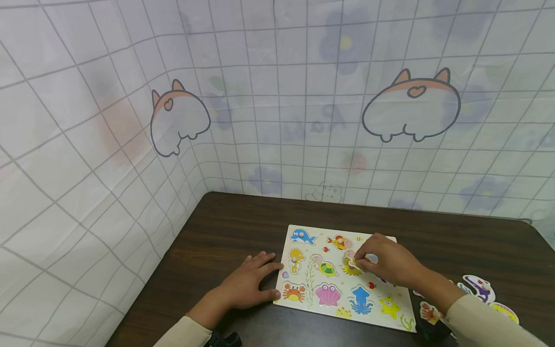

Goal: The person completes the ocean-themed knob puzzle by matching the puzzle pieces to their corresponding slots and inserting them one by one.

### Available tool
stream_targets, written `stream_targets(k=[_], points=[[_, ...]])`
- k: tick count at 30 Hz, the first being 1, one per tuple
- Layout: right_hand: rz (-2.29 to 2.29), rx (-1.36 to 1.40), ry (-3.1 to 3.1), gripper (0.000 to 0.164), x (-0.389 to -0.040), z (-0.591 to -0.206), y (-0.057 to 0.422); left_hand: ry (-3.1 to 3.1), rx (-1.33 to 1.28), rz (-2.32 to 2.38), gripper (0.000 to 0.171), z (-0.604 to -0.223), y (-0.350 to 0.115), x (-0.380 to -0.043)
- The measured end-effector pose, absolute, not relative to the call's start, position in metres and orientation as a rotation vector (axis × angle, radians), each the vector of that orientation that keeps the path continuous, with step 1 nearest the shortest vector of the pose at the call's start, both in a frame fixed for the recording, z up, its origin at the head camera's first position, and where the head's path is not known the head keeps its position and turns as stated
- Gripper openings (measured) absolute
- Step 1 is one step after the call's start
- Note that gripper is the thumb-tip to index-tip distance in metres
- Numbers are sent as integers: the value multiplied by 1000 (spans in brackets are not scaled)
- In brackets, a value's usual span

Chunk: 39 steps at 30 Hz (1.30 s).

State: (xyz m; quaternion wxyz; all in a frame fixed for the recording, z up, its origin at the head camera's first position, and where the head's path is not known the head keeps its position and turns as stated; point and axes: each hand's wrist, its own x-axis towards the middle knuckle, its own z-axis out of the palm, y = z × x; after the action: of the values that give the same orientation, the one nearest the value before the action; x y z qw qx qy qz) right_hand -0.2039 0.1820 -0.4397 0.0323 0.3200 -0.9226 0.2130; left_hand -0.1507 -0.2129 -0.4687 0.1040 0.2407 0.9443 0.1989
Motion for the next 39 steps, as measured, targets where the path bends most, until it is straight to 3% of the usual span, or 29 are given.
stream_targets(k=[26,39], points=[[714,1074,-2867,3,-211,-447,136,2788,728,584,69,-468,-213,-151],[710,1130,-2868,9,-215,-452,116,2786,720,583,69,-468,-213,-150]])
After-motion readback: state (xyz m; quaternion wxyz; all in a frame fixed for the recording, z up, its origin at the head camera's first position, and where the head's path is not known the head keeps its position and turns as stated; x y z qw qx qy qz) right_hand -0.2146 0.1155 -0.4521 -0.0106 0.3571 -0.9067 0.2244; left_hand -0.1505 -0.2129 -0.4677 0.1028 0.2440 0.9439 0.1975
